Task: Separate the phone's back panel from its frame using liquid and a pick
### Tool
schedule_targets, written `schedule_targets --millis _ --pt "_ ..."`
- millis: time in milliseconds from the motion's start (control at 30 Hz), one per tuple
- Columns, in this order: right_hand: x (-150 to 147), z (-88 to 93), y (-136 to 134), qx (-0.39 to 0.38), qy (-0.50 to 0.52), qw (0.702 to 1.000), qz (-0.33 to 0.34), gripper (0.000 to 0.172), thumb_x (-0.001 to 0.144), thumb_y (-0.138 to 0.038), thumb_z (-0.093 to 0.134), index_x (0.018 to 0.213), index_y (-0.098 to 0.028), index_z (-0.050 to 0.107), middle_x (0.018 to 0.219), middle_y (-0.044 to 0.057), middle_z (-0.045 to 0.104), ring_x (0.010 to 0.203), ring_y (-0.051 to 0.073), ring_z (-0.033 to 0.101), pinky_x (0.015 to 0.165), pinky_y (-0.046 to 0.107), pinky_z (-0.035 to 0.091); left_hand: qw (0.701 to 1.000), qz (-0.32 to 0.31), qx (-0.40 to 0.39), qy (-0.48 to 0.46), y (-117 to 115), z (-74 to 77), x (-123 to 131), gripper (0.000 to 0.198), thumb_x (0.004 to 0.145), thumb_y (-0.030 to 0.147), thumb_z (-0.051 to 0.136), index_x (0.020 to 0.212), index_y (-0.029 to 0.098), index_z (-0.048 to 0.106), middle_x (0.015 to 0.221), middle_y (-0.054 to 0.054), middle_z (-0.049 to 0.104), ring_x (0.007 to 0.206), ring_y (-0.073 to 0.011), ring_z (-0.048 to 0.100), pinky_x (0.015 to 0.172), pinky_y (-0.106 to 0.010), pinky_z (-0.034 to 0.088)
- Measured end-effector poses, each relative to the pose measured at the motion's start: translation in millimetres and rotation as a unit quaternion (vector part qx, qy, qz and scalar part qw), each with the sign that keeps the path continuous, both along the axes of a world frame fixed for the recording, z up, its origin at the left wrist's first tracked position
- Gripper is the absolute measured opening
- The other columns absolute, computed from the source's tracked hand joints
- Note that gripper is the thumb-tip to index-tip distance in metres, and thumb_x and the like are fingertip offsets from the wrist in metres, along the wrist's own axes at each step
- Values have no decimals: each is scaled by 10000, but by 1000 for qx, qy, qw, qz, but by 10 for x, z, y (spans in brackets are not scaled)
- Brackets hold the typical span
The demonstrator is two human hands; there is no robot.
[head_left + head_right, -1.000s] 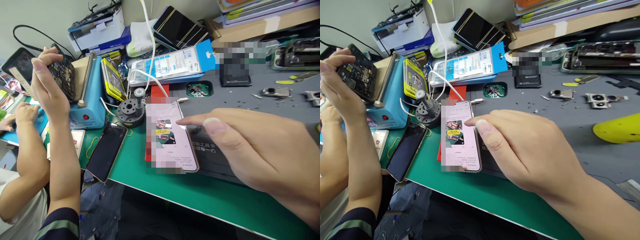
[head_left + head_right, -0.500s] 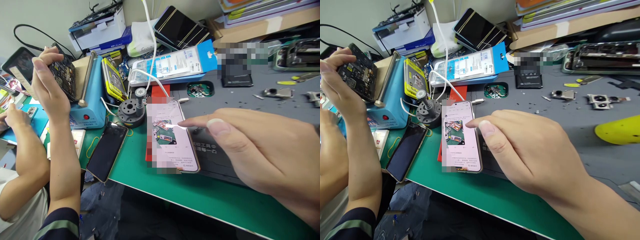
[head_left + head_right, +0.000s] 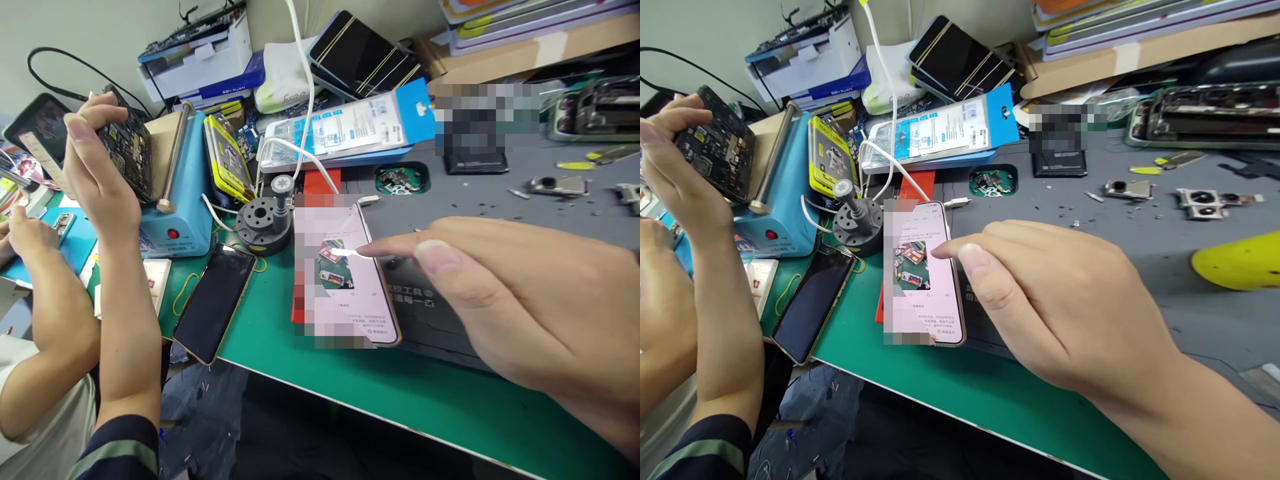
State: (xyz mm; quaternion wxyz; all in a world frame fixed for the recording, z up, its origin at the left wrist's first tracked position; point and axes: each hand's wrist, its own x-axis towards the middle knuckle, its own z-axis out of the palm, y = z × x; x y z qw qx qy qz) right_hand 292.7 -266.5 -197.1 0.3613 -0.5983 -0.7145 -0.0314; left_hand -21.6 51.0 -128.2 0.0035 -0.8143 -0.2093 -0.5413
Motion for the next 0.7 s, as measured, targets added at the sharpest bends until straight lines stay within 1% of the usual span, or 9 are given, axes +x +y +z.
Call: schedule_targets --millis 67,167,300,467,567,633,700 --pt "-4 5 13 5 0 1000 0 428 1247 -235 370 1105 -236 773 1043 10 856 928 172 813 784 358 590 1000 6 -1 -3 -1 -4 2 874 1172 795 281 1219 106 816 1261 -103 803 1408 -260 742 1417 -603 455" --pt "-6 30 17 -2 -4 1000 5 413 1249 -232 380 1118 -230 772 1063 14 857 950 171 814 790 358 586 1000 7 -9 -1 9 0 -1 895 1158 822 274 1218 105 807 1248 -103 783 1421 -270 733 1440 -630 416" --pt "-8 49 1 4 -14 1000 10 411 1248 -223 372 1117 -225 762 1030 24 845 911 175 801 744 373 559 1000 6 -23 11 28 17 -10 937 1127 874 255 1207 106 785 1246 -104 748 1432 -285 721 1459 -660 362" --pt "-13 48 3 22 -22 999 29 416 1249 -222 360 1121 -230 756 962 20 817 822 176 761 676 389 523 999 3 -33 7 23 22 -6 940 1112 896 270 1205 111 779 1252 -110 731 1440 -295 709 1467 -662 342" --pt "1 61 18 11 -28 998 46 413 1249 -222 363 1146 -223 764 930 15 794 810 167 747 663 373 528 999 2 -39 8 30 20 -9 957 1102 911 267 1210 103 770 1269 -116 720 1458 -306 702 1476 -677 316" --pt "8 77 30 14 -30 998 62 409 1249 -225 373 1152 -210 769 866 7 755 763 151 718 636 350 525 999 3 -34 10 39 17 -14 959 1104 910 259 1211 106 771 1272 -112 726 1458 -305 707 1472 -686 324" --pt "6 90 42 18 -36 996 77 411 1250 -232 376 1174 -191 778 817 3 712 709 138 682 603 331 517 1000 4 -21 10 43 14 -17 942 1124 882 254 1214 107 783 1276 -112 750 1446 -296 719 1460 -681 355"
